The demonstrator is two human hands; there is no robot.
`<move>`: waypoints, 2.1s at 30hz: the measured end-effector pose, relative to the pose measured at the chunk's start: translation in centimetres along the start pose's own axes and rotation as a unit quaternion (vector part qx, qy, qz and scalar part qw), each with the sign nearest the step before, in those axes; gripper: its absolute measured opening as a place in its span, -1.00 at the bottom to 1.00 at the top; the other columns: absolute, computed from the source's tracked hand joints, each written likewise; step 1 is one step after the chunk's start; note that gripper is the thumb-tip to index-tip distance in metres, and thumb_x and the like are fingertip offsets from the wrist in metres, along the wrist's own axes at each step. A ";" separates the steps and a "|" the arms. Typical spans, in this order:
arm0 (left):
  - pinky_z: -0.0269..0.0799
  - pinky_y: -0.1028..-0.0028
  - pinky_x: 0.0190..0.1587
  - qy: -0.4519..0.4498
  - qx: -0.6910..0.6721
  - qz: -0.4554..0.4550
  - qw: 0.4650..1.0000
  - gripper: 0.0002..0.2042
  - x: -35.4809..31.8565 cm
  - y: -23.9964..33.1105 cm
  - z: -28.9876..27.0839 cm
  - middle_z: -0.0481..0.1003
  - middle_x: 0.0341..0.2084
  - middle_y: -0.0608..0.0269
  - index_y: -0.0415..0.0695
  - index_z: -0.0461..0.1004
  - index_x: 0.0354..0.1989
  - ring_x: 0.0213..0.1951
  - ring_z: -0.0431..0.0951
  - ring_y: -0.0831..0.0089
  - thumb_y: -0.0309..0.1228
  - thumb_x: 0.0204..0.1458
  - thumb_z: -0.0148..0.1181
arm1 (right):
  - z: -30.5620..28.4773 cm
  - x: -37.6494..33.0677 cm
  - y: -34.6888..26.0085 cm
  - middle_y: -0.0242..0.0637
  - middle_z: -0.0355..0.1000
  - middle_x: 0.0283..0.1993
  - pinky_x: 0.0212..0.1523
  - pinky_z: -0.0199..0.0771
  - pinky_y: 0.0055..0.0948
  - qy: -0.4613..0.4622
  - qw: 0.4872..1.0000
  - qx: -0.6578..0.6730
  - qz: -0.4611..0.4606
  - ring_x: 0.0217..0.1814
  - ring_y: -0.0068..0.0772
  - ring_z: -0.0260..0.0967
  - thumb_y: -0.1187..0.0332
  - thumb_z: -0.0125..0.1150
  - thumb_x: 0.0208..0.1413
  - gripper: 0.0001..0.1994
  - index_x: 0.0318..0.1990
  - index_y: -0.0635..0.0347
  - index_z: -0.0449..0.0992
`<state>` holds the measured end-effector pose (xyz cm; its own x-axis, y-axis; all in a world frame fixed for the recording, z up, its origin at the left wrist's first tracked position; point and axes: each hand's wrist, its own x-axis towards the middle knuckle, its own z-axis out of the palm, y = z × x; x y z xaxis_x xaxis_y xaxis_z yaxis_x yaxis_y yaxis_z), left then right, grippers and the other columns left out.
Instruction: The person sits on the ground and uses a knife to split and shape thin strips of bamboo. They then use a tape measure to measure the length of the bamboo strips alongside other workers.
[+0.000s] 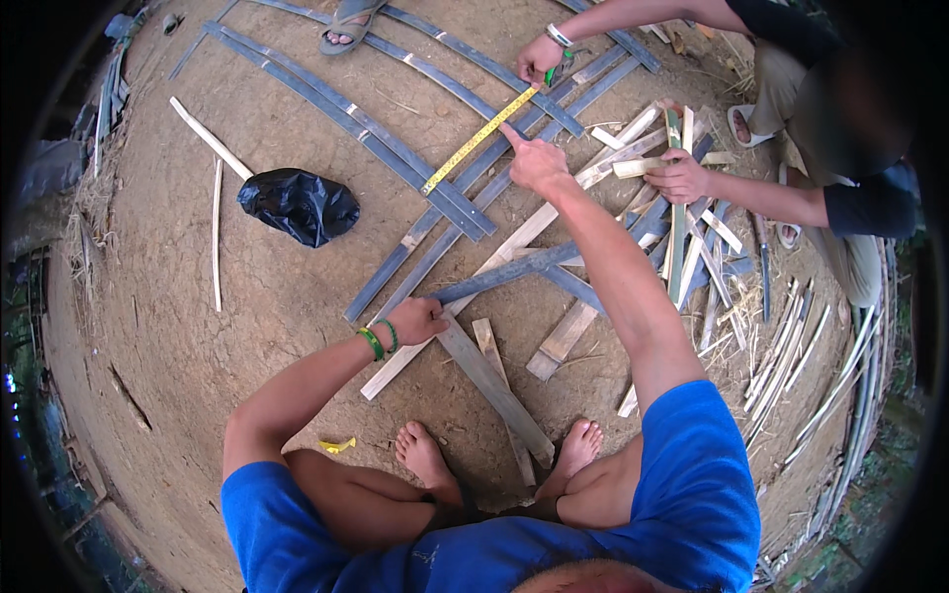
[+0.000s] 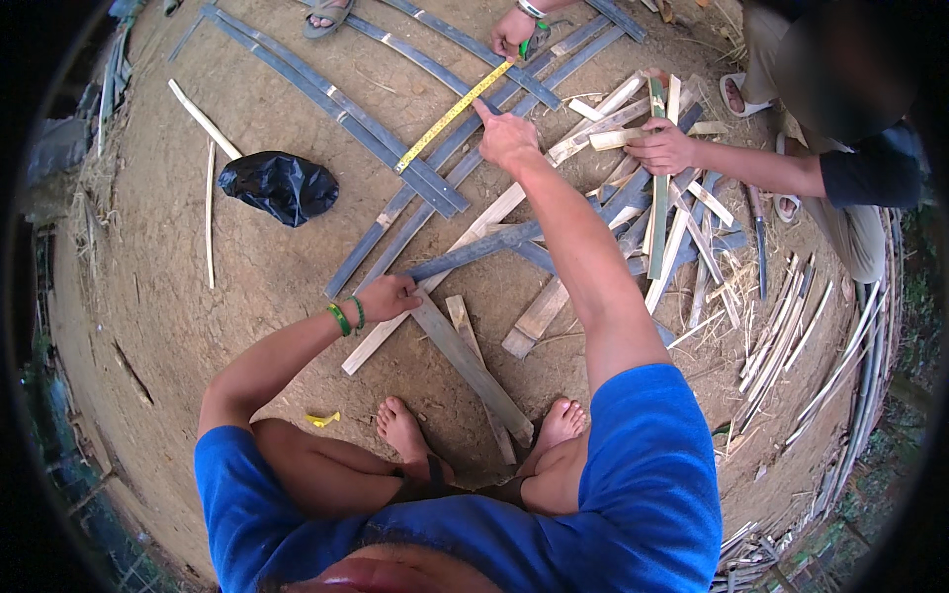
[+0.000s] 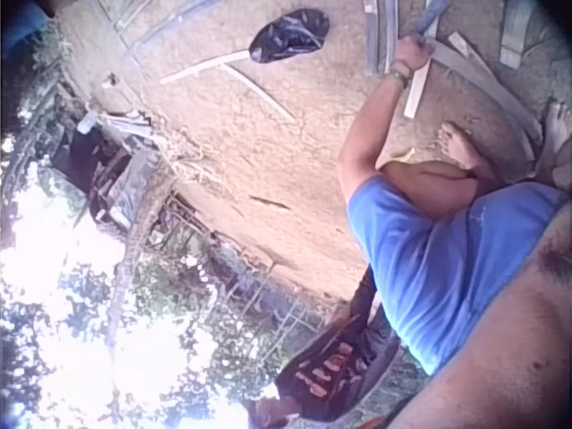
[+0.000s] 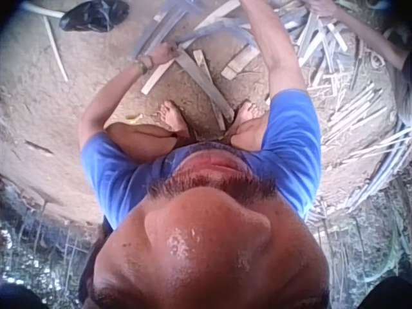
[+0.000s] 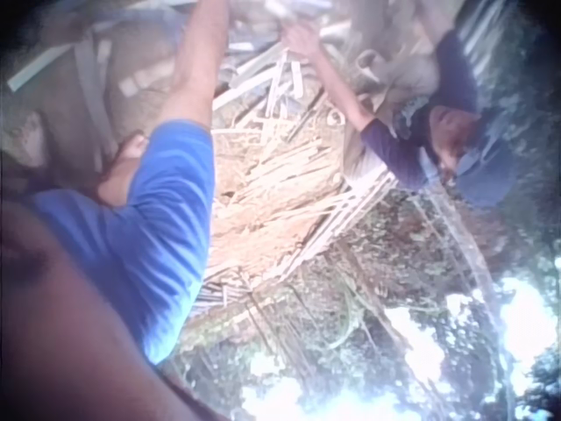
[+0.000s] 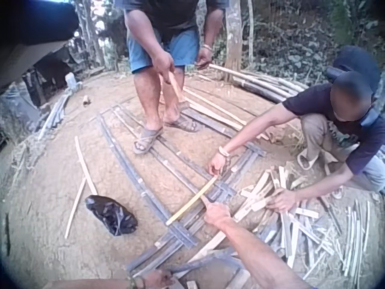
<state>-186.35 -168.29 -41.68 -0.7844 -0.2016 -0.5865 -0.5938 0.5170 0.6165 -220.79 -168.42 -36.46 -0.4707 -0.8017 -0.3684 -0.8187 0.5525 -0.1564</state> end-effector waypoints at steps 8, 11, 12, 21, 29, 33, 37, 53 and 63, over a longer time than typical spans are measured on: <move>0.50 0.12 -0.17 0.144 0.104 -0.044 0.983 -0.59 -2.1 3.7 -0.9 0.48 -0.26 -0.07 -0.19 0.43 -0.18 -0.24 0.56 -0.03 -0.16 -0.05 0.36 | 2.4 -10.2 3.9 -0.04 0.50 -0.09 0.05 0.48 -0.08 -0.112 0.923 -0.049 -0.365 0.02 0.02 0.47 0.13 0.39 -0.04 -0.50 0.05 0.14 0.48; 0.48 0.11 -0.10 0.196 0.101 -0.009 0.975 -0.49 -1.5 3.3 -1.8 0.43 -0.17 -0.08 -0.20 0.35 -0.06 -0.16 0.53 -0.04 -0.17 -0.08 0.41 | 3.9 -11.5 5.5 -0.06 0.48 -0.15 0.05 0.47 -0.10 -0.045 0.918 -0.028 -0.393 0.02 -0.01 0.46 0.27 0.40 -0.05 -0.56 0.00 0.16 0.49; 0.47 0.11 -0.08 0.205 0.101 0.008 0.974 -0.45 -1.3 2.9 -1.9 0.42 -0.15 -0.08 -0.21 0.33 -0.02 -0.13 0.51 -0.05 -0.18 -0.09 0.42 | 3.8 -11.5 5.5 -0.06 0.47 -0.17 0.06 0.47 -0.11 -0.056 0.923 -0.014 -0.382 0.01 -0.03 0.46 0.31 0.39 -0.05 -0.58 0.00 0.16 0.49; 0.48 0.07 -0.08 0.216 0.069 -0.001 0.974 -0.54 1.4 2.6 -4.5 0.50 -0.21 -0.15 -0.14 0.34 0.04 -0.12 0.54 -0.11 -0.22 0.03 0.31 | 1.4 -4.1 4.0 -0.21 0.43 0.02 0.41 0.15 -0.09 0.076 0.893 0.045 -0.442 0.12 -0.10 0.39 0.47 0.30 0.00 -0.60 0.06 0.07 0.52; 0.43 -0.02 -0.15 0.259 0.002 -0.009 0.966 -0.60 1.4 -0.2 -4.0 0.52 -0.33 -0.32 -0.25 0.25 0.07 -0.21 0.52 -0.26 -0.28 0.17 0.15 | 2.3 -1.3 3.2 -0.07 0.18 0.33 0.43 0.05 -0.05 0.215 0.948 0.076 -0.221 0.43 -0.05 0.08 0.14 0.43 -0.04 -0.41 0.20 -0.06 0.45; 0.42 -0.03 -0.19 0.255 -0.005 -0.018 0.967 -0.62 1.1 -1.7 -3.6 0.51 -0.36 -0.34 -0.25 0.24 0.03 -0.23 0.52 -0.28 -0.27 0.18 0.13 | 3.4 0.0 4.6 0.09 0.22 0.30 0.30 0.28 -0.10 0.231 0.955 0.154 -0.103 0.34 0.10 0.20 0.10 0.37 0.02 -0.40 0.23 0.05 0.42; 0.42 -0.04 -0.23 0.262 -0.006 -0.031 0.965 -0.66 0.9 -2.4 -3.8 0.50 -0.41 -0.32 -0.24 0.24 -0.03 -0.27 0.52 -0.29 -0.28 0.18 0.14 | 4.2 1.5 4.4 0.08 0.39 0.16 0.22 0.35 -0.12 0.226 0.943 0.225 -0.100 0.19 0.08 0.37 0.17 0.34 0.04 -0.45 0.17 0.22 0.45; 0.45 0.00 -0.11 0.275 0.066 -0.032 0.959 -0.66 1.4 -3.3 -5.9 0.40 -0.14 -0.25 -0.24 0.25 -0.01 -0.12 0.48 -0.24 -0.29 0.18 0.13 | 4.7 5.0 3.5 -0.17 0.56 0.01 0.12 0.44 -0.22 0.208 0.913 0.350 0.006 0.06 -0.10 0.50 0.23 0.34 0.03 -0.50 0.14 0.22 0.47; 0.43 0.05 -0.09 0.294 0.068 -0.009 0.953 -0.64 1.5 -4.1 -7.2 0.43 -0.18 -0.23 -0.24 0.35 -0.04 -0.12 0.48 -0.20 -0.23 0.15 0.18 | 3.9 6.6 3.0 -0.18 0.60 -0.13 0.00 0.50 -0.24 0.213 0.908 0.360 0.031 -0.07 -0.13 0.55 0.24 0.33 0.01 -0.62 0.02 0.07 0.60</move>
<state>-186.35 -176.72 -41.29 -0.7621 -0.6229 -0.1764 -0.6116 0.6034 0.5117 -225.07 -171.15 -42.97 -0.7190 -0.6942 -0.0330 -0.4316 0.4832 -0.7617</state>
